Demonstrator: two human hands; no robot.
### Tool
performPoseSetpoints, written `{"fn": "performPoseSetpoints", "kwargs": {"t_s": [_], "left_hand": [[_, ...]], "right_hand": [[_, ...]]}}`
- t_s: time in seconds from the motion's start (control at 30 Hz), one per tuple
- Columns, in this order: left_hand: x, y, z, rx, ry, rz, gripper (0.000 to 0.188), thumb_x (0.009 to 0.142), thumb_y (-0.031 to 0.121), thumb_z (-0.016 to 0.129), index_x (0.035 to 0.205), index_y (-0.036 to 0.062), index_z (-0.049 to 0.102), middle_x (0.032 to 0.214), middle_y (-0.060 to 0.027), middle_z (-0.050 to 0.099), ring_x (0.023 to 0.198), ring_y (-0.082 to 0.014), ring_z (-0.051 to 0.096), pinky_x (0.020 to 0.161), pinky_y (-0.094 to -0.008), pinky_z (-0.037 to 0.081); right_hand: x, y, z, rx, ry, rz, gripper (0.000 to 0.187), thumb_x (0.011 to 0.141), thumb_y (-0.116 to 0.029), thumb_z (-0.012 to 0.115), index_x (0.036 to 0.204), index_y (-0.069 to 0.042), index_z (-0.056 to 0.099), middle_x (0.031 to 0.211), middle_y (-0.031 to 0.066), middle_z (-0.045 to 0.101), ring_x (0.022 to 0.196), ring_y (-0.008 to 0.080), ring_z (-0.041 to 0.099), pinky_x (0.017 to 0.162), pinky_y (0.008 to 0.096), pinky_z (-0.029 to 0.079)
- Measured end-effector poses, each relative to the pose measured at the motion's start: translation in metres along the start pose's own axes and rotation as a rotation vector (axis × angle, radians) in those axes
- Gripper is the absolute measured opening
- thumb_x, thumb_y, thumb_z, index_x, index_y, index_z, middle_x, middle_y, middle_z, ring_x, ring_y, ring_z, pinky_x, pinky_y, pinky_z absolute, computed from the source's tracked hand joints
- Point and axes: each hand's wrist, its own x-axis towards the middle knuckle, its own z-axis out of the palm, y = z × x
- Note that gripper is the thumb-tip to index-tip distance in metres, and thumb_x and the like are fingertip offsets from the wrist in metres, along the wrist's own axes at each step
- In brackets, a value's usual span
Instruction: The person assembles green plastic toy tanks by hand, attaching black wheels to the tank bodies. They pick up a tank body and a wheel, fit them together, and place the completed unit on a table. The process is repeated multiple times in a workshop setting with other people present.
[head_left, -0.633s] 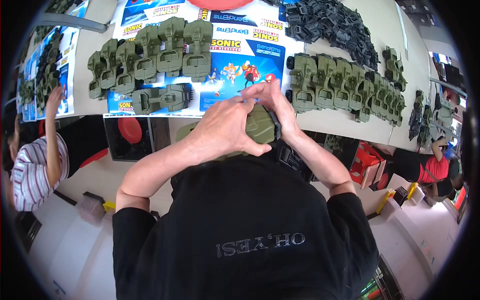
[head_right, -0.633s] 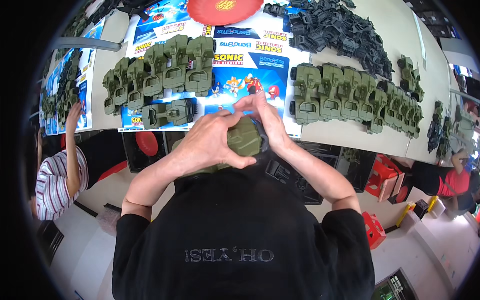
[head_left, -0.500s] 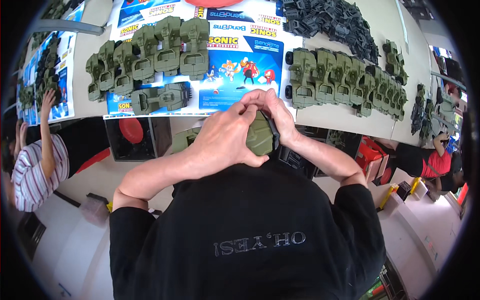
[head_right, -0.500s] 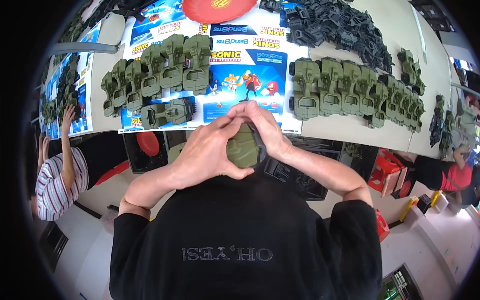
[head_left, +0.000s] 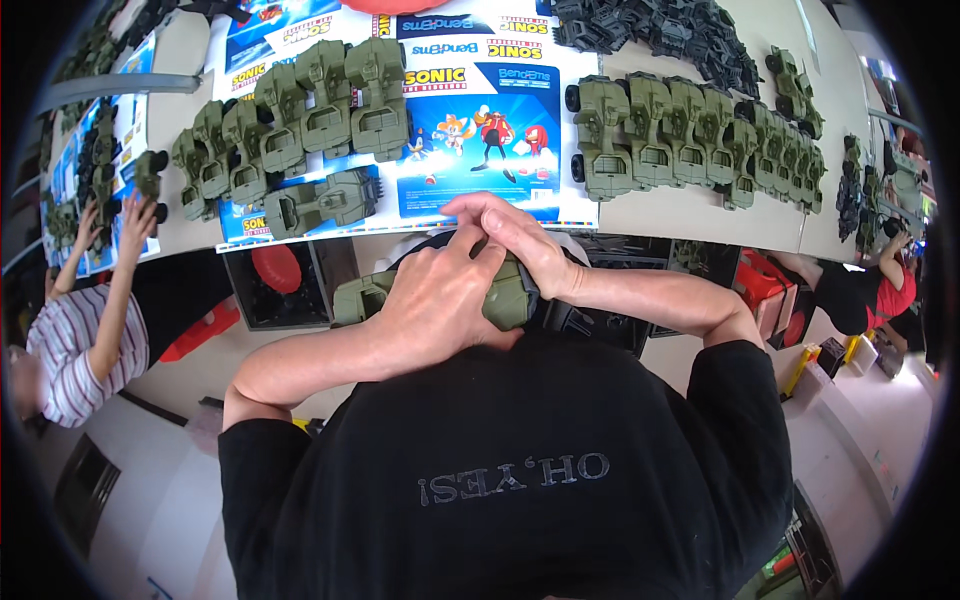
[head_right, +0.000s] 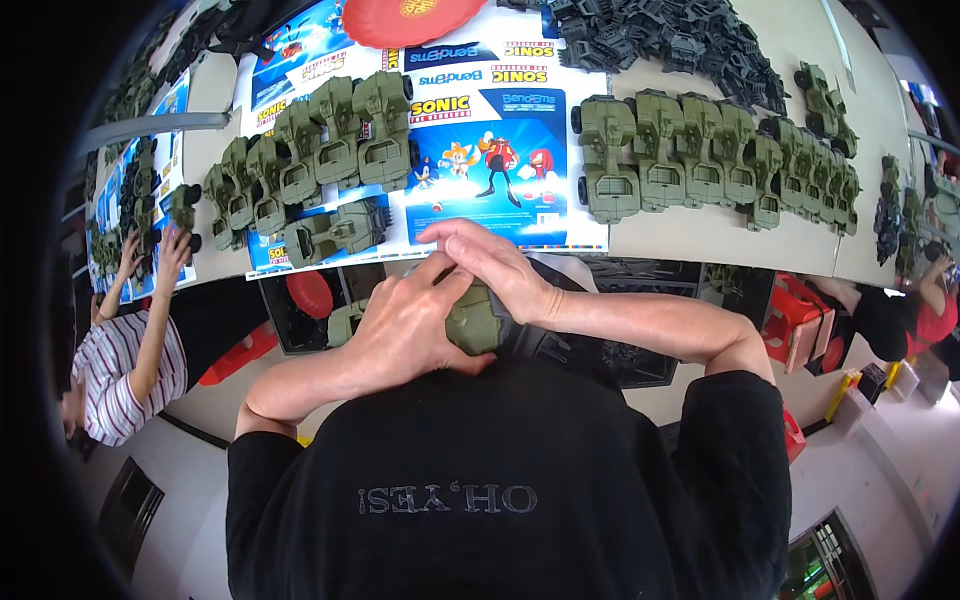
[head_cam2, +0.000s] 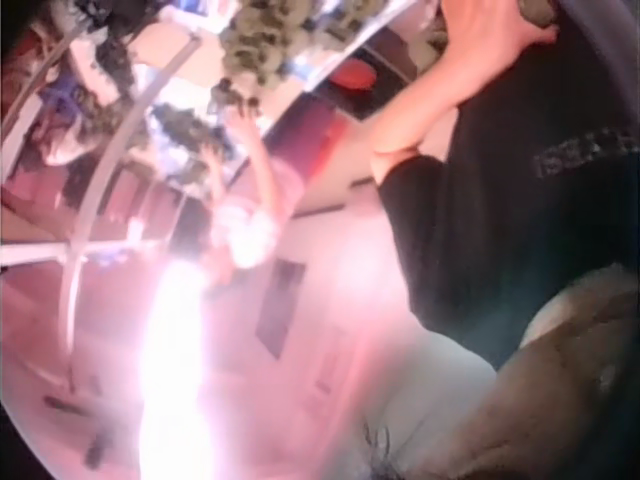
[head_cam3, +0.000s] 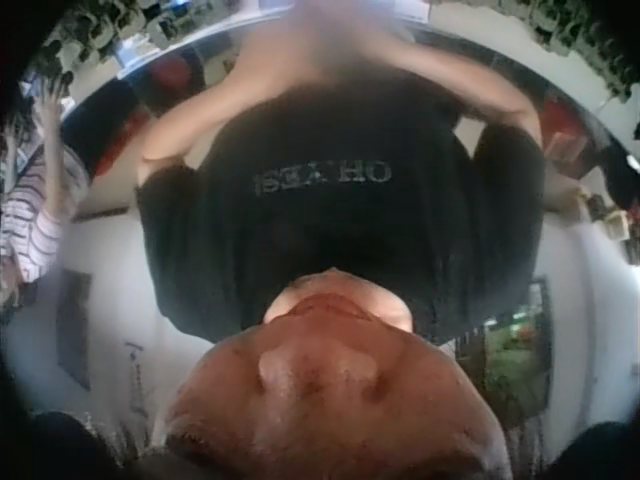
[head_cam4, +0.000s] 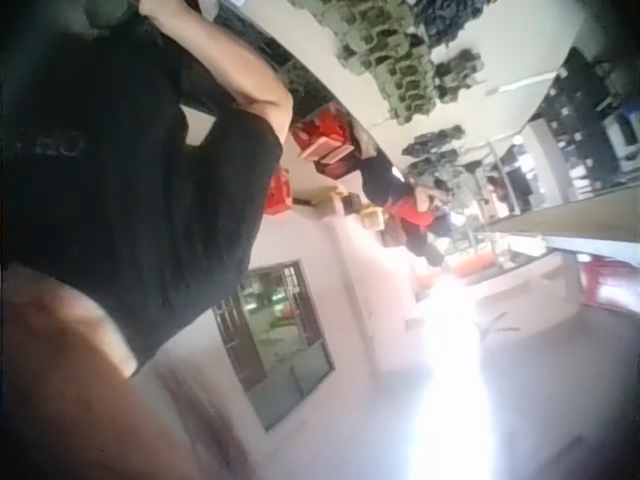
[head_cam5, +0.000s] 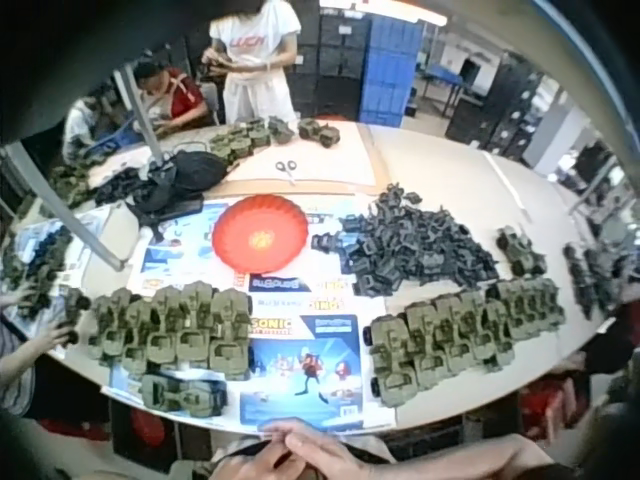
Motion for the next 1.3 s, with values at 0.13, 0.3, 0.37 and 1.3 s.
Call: {"fn": "performPoseSetpoints", "kwargs": {"t_s": [0.13,0.3,0.37,1.3], "left_hand": [[0.014,-0.017,-0.023,-0.214,0.031,0.052,0.081,0.053,0.036,0.081,0.116,-0.0064,0.053,0.106,-0.0191,0.057,0.094,-0.0314,0.059,0.085,-0.0354,0.046],[0.045,-0.077,-0.041,-1.065,-0.167,0.095,0.080,0.066,0.039,0.077,0.127,-0.0031,0.048,0.114,-0.0106,0.057,0.111,-0.0199,0.052,0.097,-0.0310,0.038],[0.053,-0.105,-0.041,-1.438,-0.340,0.111,0.077,0.072,0.043,0.074,0.127,-0.0014,0.045,0.119,-0.0120,0.055,0.107,-0.0208,0.055,0.094,-0.0342,0.044],[0.035,-0.064,-0.030,-1.107,-0.500,-0.498,0.068,0.089,0.058,0.041,0.131,0.0048,0.041,0.113,-0.0164,0.058,0.091,-0.0262,0.063,0.072,-0.0388,0.054]], "right_hand": [[0.016,-0.002,-0.007,0.132,0.145,0.134,0.057,0.096,-0.050,0.028,0.124,-0.003,0.044,0.117,0.0104,0.049,0.113,0.0185,0.045,0.097,0.0323,0.034],[0.038,-0.052,-0.023,0.299,0.058,0.222,0.065,0.093,-0.057,0.031,0.127,-0.004,0.045,0.123,0.0098,0.050,0.116,0.0176,0.043,0.099,0.0329,0.032],[0.042,-0.054,-0.028,0.083,0.029,0.123,0.072,0.091,-0.062,0.027,0.126,-0.002,0.048,0.126,0.0131,0.050,0.119,0.0204,0.043,0.102,0.0334,0.031],[0.040,-0.059,-0.020,0.177,0.091,0.077,0.080,0.091,-0.064,0.010,0.096,-0.002,0.061,0.094,0.0074,0.060,0.093,0.0167,0.055,0.086,0.0312,0.040]]}}
